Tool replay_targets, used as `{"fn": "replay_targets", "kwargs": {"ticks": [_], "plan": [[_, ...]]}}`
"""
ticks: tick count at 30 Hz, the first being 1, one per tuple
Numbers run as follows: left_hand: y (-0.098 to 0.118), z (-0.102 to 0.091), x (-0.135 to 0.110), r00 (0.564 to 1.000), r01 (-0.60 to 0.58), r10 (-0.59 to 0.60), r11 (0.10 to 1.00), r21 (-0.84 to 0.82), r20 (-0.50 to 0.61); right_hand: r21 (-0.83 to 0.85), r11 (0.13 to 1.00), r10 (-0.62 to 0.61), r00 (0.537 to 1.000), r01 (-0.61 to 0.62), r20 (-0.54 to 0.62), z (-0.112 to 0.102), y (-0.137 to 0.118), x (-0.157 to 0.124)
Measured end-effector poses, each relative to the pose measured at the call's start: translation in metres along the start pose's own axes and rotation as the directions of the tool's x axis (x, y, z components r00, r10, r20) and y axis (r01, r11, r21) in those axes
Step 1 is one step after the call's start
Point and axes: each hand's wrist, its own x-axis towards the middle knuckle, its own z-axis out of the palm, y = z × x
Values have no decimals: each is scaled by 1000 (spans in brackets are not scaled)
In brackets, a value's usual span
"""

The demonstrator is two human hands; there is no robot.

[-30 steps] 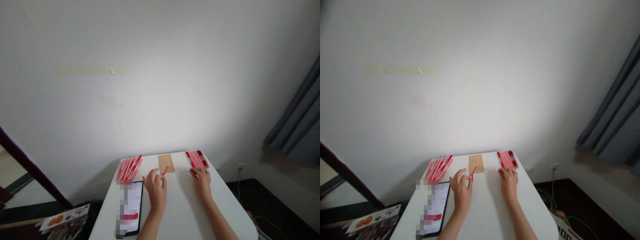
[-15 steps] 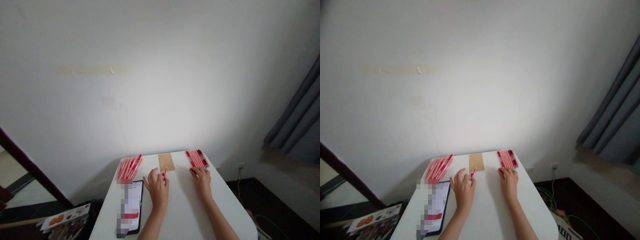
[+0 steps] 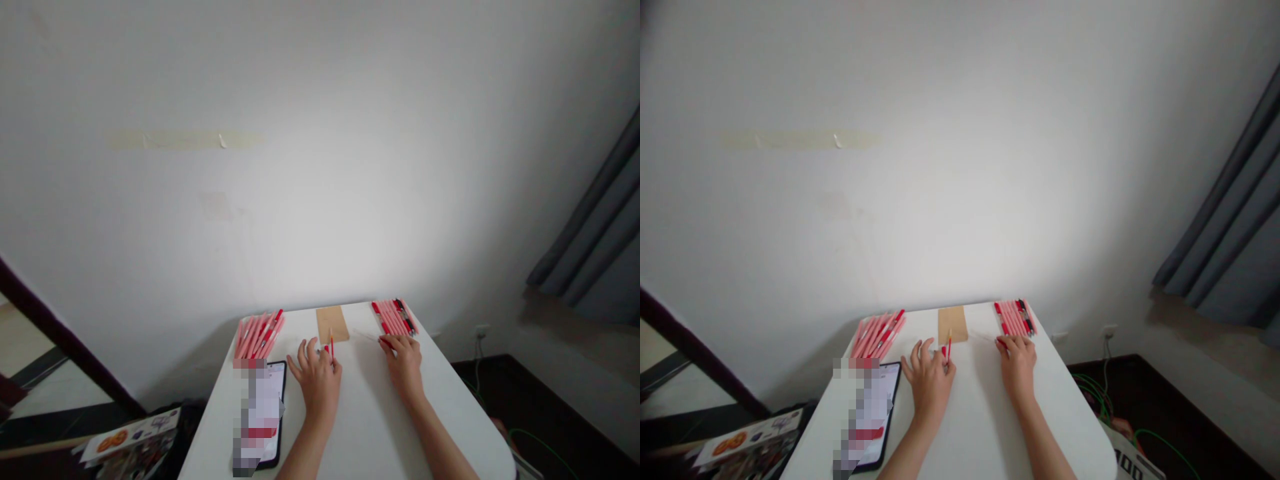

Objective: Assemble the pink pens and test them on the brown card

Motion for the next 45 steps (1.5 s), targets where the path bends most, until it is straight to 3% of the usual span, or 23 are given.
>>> {"fn": "replay_targets", "kwargs": {"ticks": [12,25,32,40,45], "plan": [[-3,4,-2,998,-9,8,1000,12,67,21,1000,9,1000,-9,19,-1,-1,0],[-3,1,-1,999,-7,9,999,-46,46,54,998,-25,999,24,30,-2,-1,0],[-4,-2,2,999,-42,45,990,-138,16,76,992,-107,989,100,105,-2,-5,0],[-7,3,1,993,-76,91,978,-194,72,106,975,-216,950,197,226,-4,-10,0],[-5,1,2,990,-83,107,970,-229,96,128,960,-273,931,248,243,-4,-14,-1]]}}
